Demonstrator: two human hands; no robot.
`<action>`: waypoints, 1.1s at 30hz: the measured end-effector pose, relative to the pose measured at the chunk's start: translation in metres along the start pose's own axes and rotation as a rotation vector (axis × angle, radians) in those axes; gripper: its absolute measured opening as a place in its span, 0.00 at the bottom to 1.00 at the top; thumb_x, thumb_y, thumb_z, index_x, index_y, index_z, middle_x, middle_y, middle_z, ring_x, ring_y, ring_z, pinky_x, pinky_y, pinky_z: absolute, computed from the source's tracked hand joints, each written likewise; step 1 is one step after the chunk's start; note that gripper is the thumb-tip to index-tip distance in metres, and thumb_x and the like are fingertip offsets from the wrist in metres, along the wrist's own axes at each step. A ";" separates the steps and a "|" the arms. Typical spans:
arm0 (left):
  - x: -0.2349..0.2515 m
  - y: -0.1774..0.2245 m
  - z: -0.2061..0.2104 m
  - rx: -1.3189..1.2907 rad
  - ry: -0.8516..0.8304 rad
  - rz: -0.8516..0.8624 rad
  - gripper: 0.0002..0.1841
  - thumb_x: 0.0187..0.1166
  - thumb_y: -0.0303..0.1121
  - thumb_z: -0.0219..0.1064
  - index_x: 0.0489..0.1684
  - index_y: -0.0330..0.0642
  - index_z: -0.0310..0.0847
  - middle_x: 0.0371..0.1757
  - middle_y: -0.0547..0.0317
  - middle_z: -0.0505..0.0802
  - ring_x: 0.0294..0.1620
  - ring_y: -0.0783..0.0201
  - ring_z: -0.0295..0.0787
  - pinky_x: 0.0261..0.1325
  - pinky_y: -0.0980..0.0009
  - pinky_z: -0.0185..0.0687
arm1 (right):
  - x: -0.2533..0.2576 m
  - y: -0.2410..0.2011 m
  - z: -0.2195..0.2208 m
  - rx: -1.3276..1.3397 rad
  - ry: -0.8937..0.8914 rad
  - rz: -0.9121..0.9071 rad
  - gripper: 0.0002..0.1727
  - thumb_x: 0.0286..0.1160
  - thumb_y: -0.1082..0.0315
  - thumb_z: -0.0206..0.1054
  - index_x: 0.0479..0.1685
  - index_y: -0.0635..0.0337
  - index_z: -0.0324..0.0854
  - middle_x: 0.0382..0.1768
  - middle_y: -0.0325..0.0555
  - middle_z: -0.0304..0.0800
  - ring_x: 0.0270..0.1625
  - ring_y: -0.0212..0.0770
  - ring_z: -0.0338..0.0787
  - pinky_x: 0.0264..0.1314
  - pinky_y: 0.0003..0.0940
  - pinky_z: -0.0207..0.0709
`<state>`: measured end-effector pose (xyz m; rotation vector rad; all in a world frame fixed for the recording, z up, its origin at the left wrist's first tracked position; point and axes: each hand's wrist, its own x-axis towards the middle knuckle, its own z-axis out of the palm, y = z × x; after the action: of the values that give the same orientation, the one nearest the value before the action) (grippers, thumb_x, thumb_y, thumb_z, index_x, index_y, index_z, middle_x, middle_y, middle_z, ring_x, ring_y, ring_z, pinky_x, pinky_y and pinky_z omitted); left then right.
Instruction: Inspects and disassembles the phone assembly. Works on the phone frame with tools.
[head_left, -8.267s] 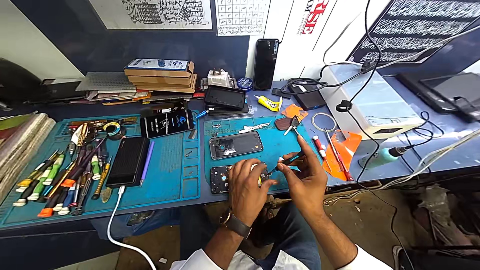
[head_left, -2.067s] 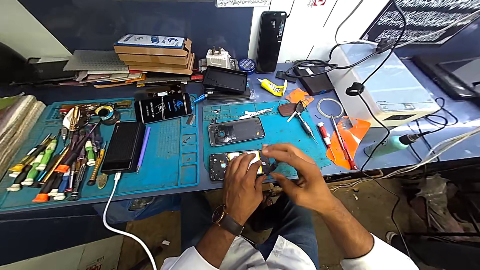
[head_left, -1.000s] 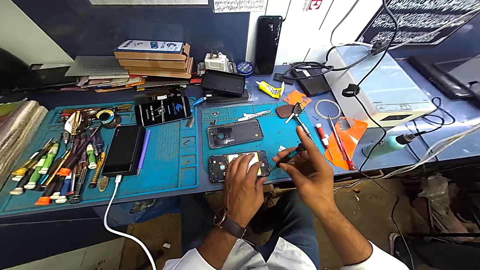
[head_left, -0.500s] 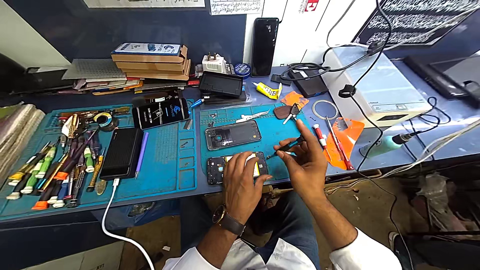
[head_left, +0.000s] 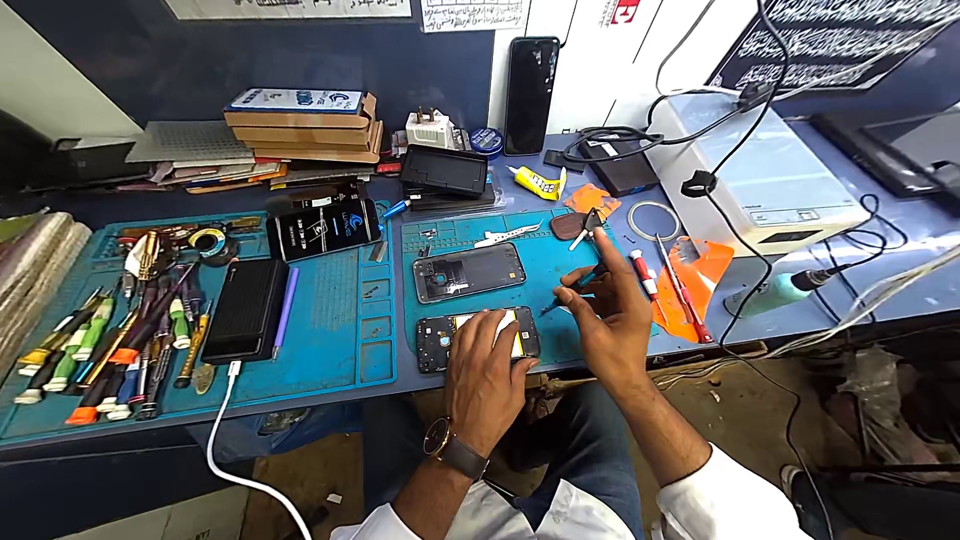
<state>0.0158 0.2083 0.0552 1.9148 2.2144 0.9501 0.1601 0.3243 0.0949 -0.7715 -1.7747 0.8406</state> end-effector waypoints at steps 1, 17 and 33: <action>0.000 -0.001 -0.001 -0.001 -0.003 0.003 0.23 0.74 0.51 0.74 0.64 0.51 0.89 0.76 0.59 0.84 0.82 0.54 0.72 0.85 0.53 0.65 | 0.001 0.001 -0.004 -0.055 -0.004 0.014 0.42 0.77 0.76 0.70 0.93 0.54 0.58 0.51 0.46 0.90 0.47 0.39 0.93 0.48 0.36 0.92; 0.028 -0.008 -0.036 0.167 -0.267 -0.062 0.42 0.61 0.55 0.83 0.77 0.46 0.79 0.72 0.54 0.84 0.77 0.50 0.75 0.82 0.49 0.66 | 0.057 0.013 0.003 -0.526 -0.226 0.420 0.33 0.75 0.55 0.76 0.82 0.39 0.75 0.40 0.44 0.94 0.35 0.45 0.91 0.41 0.53 0.84; 0.055 -0.001 -0.073 0.036 -0.412 -0.231 0.24 0.70 0.46 0.81 0.62 0.49 0.81 0.42 0.54 0.94 0.45 0.51 0.93 0.48 0.46 0.88 | 0.046 -0.002 0.009 -0.454 -0.210 0.212 0.17 0.79 0.59 0.71 0.62 0.52 0.86 0.45 0.42 0.93 0.40 0.41 0.92 0.43 0.45 0.87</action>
<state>-0.0288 0.2291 0.1319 1.6353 2.1477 0.4369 0.1373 0.3582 0.1176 -1.2201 -2.1337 0.6787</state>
